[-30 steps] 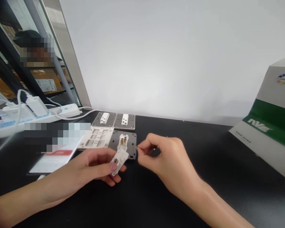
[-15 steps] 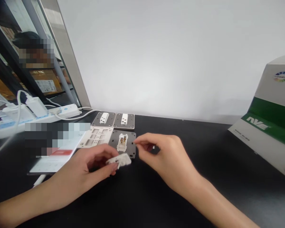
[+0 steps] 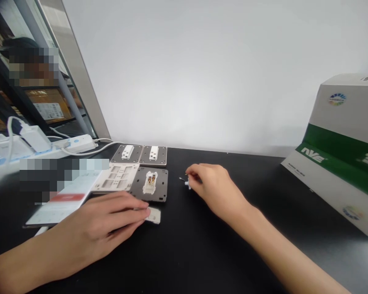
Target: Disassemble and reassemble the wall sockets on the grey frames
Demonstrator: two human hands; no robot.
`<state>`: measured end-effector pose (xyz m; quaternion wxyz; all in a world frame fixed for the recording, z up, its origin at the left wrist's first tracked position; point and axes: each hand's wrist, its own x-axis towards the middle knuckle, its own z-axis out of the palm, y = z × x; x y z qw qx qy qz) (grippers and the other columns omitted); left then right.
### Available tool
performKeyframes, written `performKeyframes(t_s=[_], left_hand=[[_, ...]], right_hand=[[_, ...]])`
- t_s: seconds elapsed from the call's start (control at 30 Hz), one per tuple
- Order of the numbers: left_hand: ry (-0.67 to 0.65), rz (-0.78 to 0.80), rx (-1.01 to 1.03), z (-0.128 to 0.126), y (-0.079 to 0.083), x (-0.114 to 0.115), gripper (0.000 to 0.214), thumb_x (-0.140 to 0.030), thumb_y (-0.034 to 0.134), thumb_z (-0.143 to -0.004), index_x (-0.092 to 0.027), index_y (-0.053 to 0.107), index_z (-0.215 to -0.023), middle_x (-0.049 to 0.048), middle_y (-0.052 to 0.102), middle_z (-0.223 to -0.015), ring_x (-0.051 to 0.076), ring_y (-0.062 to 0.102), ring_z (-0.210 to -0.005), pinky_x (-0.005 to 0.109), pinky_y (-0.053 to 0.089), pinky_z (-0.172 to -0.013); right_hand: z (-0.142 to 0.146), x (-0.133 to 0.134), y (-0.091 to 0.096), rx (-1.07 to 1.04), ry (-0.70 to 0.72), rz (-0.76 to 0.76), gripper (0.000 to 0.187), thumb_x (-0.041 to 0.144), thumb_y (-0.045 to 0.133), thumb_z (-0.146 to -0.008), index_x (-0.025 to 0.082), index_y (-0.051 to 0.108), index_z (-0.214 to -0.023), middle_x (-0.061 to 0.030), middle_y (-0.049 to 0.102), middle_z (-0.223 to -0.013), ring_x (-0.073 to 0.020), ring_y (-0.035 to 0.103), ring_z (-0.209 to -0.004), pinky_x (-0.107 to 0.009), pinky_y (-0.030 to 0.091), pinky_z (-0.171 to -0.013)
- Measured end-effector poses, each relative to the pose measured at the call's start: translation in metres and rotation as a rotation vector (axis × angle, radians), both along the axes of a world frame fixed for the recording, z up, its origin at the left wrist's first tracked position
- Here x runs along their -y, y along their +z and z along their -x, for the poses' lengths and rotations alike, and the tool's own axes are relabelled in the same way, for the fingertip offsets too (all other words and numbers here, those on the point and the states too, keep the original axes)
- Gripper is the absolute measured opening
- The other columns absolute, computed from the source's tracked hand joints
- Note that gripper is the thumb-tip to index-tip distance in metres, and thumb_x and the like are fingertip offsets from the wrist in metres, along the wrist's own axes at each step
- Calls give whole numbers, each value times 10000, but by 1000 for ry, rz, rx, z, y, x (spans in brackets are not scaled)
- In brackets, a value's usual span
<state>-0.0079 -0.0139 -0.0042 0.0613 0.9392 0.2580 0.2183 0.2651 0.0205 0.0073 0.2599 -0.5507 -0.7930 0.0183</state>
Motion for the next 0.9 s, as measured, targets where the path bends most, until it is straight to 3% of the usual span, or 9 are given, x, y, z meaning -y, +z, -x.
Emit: performKeyframes(t_s=[0.2, 0.47, 0.67, 0.77, 0.9], left_hand=[[-1, -165, -124, -2, 1, 2, 287, -99, 443, -944, -161, 636, -1147, 90, 664, -1185, 231, 665, -931, 390, 575, -847], [-55, -141, -139, -11, -2, 8, 396, 15, 456, -848, -113, 602, -1193, 108, 634, -1184, 236, 628, -995, 368, 528, -937], [-97, -270, -258, -52, 4, 9, 320, -49, 525, -819, -76, 618, -1124, 127, 634, -1018, 246, 600, -814, 370, 533, -721], [-28, -356, -268, -79, 4, 3, 168, -109, 547, -853, -84, 655, -980, 97, 609, -872, 231, 570, -759, 342, 496, -673], [58, -380, -241, -94, 5, -5, 174, -152, 503, -906, -84, 661, -932, 125, 625, -889, 248, 581, -774, 375, 480, -679]], right_hand=[[24, 15, 14, -113, 42, 7, 126, 187, 614, -801, 237, 724, -835, 29, 751, -789, -152, 691, -690, -243, 541, -624], [25, 18, 16, -275, 51, 46, 124, 230, 629, -810, 244, 737, -869, 22, 752, -779, -161, 694, -692, -252, 548, -623], [10, 8, 21, -307, 16, -11, 113, 209, 634, -794, 216, 735, -845, 9, 755, -767, -166, 699, -688, -276, 554, -666], [5, 4, 22, -332, 8, -26, 115, 193, 632, -787, 203, 731, -845, 4, 756, -777, -168, 703, -706, -282, 553, -683], [1, 2, 21, -365, 19, -19, 127, 179, 626, -786, 203, 724, -862, 0, 757, -795, -166, 706, -733, -281, 552, -700]])
